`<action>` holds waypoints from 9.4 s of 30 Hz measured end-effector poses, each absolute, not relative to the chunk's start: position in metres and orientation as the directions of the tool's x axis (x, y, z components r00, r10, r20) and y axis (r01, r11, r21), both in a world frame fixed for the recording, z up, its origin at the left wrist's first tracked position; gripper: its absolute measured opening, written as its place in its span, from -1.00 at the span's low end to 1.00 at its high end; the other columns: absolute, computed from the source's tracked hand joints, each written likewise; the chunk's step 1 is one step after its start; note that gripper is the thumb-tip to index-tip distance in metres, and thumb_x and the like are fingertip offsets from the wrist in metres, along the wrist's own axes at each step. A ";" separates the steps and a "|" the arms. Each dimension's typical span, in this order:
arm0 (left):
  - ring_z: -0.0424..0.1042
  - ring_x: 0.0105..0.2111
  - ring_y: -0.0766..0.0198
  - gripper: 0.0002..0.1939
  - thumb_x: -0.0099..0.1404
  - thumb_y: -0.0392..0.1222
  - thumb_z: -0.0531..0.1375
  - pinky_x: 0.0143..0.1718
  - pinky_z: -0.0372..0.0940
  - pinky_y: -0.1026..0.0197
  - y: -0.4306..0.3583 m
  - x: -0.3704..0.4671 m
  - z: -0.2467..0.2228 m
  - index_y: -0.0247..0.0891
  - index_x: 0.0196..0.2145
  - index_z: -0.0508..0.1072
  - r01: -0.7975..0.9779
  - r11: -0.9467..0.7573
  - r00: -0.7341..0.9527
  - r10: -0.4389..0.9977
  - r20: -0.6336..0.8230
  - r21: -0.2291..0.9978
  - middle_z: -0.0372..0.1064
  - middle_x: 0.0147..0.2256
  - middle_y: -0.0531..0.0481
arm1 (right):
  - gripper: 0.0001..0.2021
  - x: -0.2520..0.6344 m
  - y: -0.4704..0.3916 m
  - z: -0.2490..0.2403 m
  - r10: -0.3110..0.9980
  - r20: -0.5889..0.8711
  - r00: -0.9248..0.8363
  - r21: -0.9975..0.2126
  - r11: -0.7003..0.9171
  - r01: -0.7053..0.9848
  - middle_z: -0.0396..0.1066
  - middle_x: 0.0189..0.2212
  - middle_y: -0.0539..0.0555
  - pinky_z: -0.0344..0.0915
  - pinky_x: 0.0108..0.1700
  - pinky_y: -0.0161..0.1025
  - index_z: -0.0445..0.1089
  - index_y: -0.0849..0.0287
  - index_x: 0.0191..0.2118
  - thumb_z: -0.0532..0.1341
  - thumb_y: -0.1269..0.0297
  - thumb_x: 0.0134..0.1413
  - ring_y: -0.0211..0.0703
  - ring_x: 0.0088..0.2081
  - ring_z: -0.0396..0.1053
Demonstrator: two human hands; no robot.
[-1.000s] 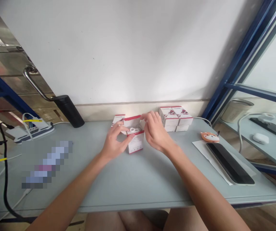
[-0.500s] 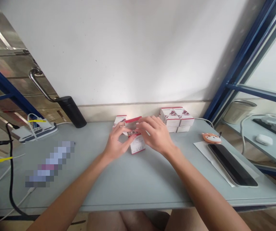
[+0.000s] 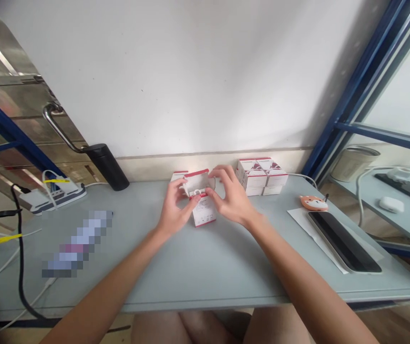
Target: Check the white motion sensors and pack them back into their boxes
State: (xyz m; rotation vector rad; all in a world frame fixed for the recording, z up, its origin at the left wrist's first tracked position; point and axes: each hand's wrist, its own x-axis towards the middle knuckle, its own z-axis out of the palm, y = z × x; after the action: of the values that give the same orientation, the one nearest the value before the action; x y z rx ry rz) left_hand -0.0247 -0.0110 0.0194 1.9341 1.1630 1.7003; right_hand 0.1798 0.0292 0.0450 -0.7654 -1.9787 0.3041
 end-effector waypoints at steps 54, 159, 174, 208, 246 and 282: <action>0.35 0.26 0.08 -0.78 0.56 0.00 0.14 0.25 0.35 -0.11 0.014 -0.036 -0.007 -0.06 0.07 0.39 0.375 -0.715 0.052 0.651 0.757 0.589 0.39 0.13 -0.15 | -0.81 0.178 0.032 0.042 0.624 0.636 -0.454 -0.571 0.776 0.267 0.49 -0.07 0.10 0.43 0.02 -0.07 0.47 0.03 -0.08 0.19 0.08 0.44 -0.05 -0.08 0.49; 0.53 -0.01 0.13 -0.78 0.47 -0.12 0.19 0.08 0.47 -0.02 0.002 -0.027 -0.010 -0.09 0.03 0.51 0.445 -0.406 0.040 0.899 0.435 0.798 0.43 0.06 -0.13 | -0.51 0.219 0.092 0.022 0.805 0.585 0.095 -0.626 0.374 0.684 0.58 0.10 0.27 0.37 0.14 0.23 0.44 0.13 0.27 0.17 0.04 0.35 0.31 0.08 0.49; 0.58 -0.04 0.04 -0.01 0.06 -0.28 0.50 -0.15 0.57 0.07 -0.001 -0.023 0.002 0.00 0.34 0.16 0.213 -0.346 0.009 0.936 0.352 0.914 0.48 0.12 -0.12 | -0.60 0.141 0.023 0.016 0.777 0.615 -0.138 -0.727 0.626 0.283 0.50 0.05 0.18 0.41 0.16 0.06 0.39 0.03 0.20 0.19 -0.02 0.38 0.06 0.01 0.49; 0.30 0.35 -0.10 -0.21 0.22 -0.14 0.50 0.17 0.46 -0.18 0.005 -0.046 0.000 0.05 0.19 0.09 0.685 -0.713 0.389 0.531 0.753 0.149 0.15 0.31 -0.20 | -0.69 0.165 0.028 0.031 0.552 0.801 -0.229 -0.437 0.803 0.405 0.41 -0.02 0.19 0.43 0.10 0.04 0.55 0.02 -0.06 0.06 0.10 0.44 0.05 0.00 0.46; 0.17 0.45 -0.11 -0.35 0.25 -0.35 0.44 0.32 0.35 -0.26 0.014 -0.060 0.002 -0.03 0.21 0.35 0.817 -0.576 0.382 0.577 0.722 0.027 0.12 0.47 -0.14 | -0.75 0.166 0.039 0.026 0.587 0.733 -0.345 -0.280 0.722 0.633 0.50 -0.03 0.08 0.22 -0.37 -0.22 0.51 0.01 -0.01 0.14 0.05 0.49 -0.16 -0.25 0.47; 0.33 0.37 0.07 -0.09 0.33 -0.40 0.34 0.23 0.42 -0.06 0.015 -0.046 -0.010 0.07 0.40 -0.09 0.622 -0.607 0.144 0.710 0.689 0.495 0.15 0.46 -0.22 | -0.79 0.234 0.082 0.050 0.653 0.580 0.486 -0.814 0.484 0.321 0.41 -0.27 0.04 0.26 -0.42 -0.21 0.21 0.05 -0.10 0.00 0.04 0.47 -0.19 -0.53 0.38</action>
State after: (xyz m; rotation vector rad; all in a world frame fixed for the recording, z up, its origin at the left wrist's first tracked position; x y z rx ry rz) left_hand -0.0465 0.0150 -0.0105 2.3058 1.3472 1.4751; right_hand 0.2342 0.0824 0.0496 -1.0975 -1.0953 0.2614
